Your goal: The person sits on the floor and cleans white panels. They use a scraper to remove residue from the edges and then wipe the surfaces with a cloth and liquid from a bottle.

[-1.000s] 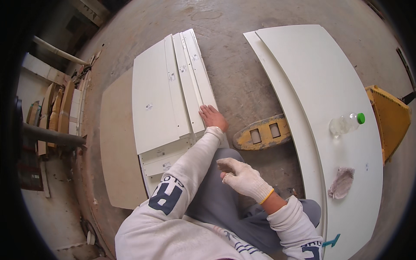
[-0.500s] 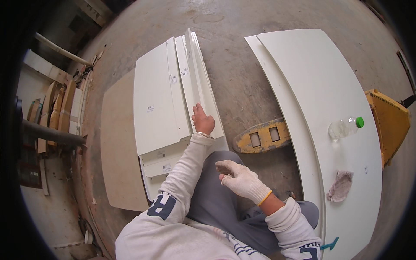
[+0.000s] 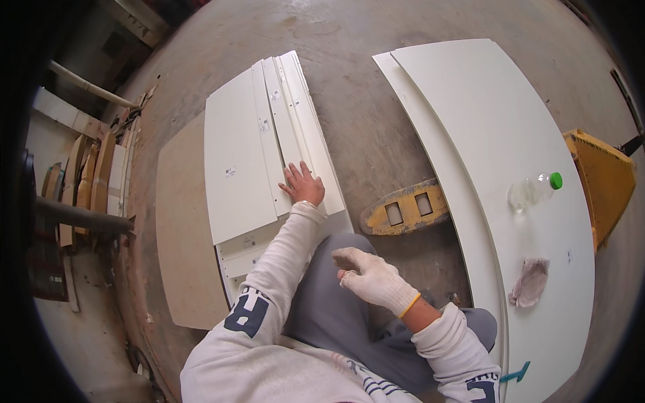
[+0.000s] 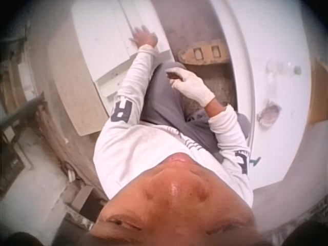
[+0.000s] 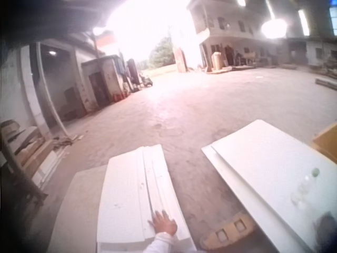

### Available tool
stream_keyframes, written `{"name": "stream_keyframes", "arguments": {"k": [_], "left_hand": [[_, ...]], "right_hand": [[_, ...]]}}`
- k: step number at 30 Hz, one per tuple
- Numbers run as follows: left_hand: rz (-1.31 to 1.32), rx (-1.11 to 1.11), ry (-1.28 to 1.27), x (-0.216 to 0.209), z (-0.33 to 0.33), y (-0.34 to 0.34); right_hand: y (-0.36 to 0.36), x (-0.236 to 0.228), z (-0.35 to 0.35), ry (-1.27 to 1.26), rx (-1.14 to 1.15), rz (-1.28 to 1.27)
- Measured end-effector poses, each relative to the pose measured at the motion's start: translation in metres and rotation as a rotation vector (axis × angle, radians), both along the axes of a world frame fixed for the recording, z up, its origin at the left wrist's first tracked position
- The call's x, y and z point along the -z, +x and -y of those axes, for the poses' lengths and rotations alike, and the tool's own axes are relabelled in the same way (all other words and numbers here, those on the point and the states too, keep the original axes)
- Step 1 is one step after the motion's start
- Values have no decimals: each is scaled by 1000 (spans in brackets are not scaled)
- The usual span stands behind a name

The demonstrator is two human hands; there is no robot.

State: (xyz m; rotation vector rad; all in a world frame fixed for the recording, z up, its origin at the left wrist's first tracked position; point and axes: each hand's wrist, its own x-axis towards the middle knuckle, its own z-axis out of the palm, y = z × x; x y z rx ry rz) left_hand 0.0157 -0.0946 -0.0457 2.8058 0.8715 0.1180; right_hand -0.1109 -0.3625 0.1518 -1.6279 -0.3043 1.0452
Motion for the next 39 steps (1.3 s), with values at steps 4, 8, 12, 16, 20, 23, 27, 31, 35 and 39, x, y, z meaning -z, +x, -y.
{"name": "stream_keyframes", "arguments": {"k": [4, 8, 12, 16, 20, 23, 27, 31, 35, 39], "left_hand": [[-270, 291, 175, -19, -37, -9], [-407, 292, 117, -41, -45, 1], [-323, 372, 100, -29, -68, -6], [-322, 416, 105, -27, -71, -8], [-163, 472, 24, -28, -84, -15], [-184, 471, 79, -33, -78, -42], [-189, 572, 107, -36, -51, -72], [-93, 621, 97, -28, -64, -73], [-119, 601, 80, -28, -56, -69], [-66, 584, 43, -29, -56, -72]], "right_hand": [[-1, -1, -4, -11, -35, 73], [0, -1, 0, -40, -34, 109], [1, -5, -2, -26, -36, 94], [4, -10, 0, -59, -59, 118], [6, -12, 1, -51, -51, 80], [5, -11, 0, -60, -47, 85], [4, -3, -3, -62, -53, 69], [0, -2, -10, -54, -84, 61], [-1, 4, -11, -61, -85, 48], [-2, 9, -10, -5, -64, 39]]}}
